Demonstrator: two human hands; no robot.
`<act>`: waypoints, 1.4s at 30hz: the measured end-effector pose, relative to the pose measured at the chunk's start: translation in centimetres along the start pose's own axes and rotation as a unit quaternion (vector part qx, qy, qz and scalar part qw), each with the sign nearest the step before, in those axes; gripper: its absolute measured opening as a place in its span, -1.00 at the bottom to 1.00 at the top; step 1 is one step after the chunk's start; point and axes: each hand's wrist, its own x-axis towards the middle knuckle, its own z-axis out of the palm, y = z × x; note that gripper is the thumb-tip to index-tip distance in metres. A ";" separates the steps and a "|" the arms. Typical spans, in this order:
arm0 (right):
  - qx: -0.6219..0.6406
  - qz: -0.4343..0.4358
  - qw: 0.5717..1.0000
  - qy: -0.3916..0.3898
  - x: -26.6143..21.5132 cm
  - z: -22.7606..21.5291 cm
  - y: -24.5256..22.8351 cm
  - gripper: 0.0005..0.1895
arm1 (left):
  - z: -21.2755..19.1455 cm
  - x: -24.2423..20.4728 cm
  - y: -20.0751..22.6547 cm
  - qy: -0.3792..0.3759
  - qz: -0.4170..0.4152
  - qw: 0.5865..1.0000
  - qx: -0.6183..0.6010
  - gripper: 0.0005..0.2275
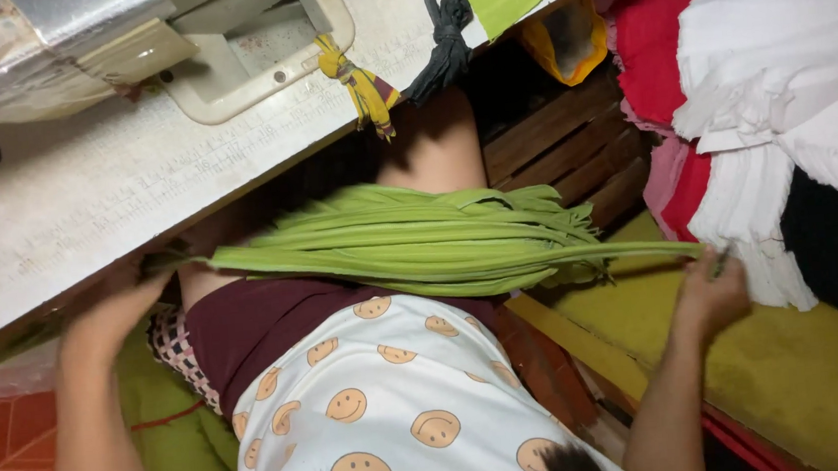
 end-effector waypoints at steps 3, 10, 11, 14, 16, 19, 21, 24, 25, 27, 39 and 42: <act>0.025 0.176 0.975 -0.136 -0.8 3.0 -0.7 -0.66 | 1.0 0.7 2.0 0.033 0.100 0.994 -0.017 -0.28; 0.064 0.227 0.942 -0.238 -4.3 7.7 -1.1 -0.47 | 2.2 -3.3 1.0 0.146 0.139 0.357 0.912 -0.41; 0.099 0.215 0.949 -0.210 -4.6 8.2 -1.8 -0.28 | 1.7 -2.7 2.3 0.144 0.139 0.371 0.907 -0.49; 0.259 0.121 0.951 -0.121 -4.0 3.4 -10.8 -0.37 | 1.4 -11.7 -8.8 0.123 0.069 0.336 0.931 -0.08; 0.317 0.086 0.919 -0.218 -4.5 -0.4 -18.7 -0.73 | 1.1 -11.6 -9.0 0.078 0.080 0.316 0.942 -0.11; 0.350 -0.114 0.867 -0.335 -5.9 -6.6 -29.6 -0.88 | 0.6 -12.0 -8.9 0.039 0.128 0.267 0.954 -0.20; 0.322 -0.277 0.833 -0.353 -7.5 -9.5 -35.1 -0.69 | 0.0 -11.2 -7.4 0.048 0.168 0.245 0.954 -0.24; 0.352 -0.452 0.775 -0.267 -9.5 -11.2 -40.3 -0.61 | -1.3 -9.4 -4.9 -0.166 0.164 0.336 0.912 -0.71; 0.358 -0.457 0.757 -0.301 -9.7 -11.7 -41.4 -0.61 | -1.9 -9.6 -5.1 -0.304 0.178 0.356 0.865 -0.79; 0.364 -0.466 0.735 -0.333 -10.1 -12.1 -42.9 -0.61 | -2.3 -10.3 -5.7 -0.437 0.192 0.370 0.797 -0.83; 0.373 -0.430 0.742 -0.353 -10.1 -10.7 -42.1 -0.63 | -2.2 -11.1 -6.4 -0.464 0.211 0.322 0.798 -0.86; 0.400 -0.405 0.735 -0.369 -9.5 -11.6 -41.9 -0.65 | -2.2 -10.9 -7.1 -0.473 0.201 0.305 0.801 -0.86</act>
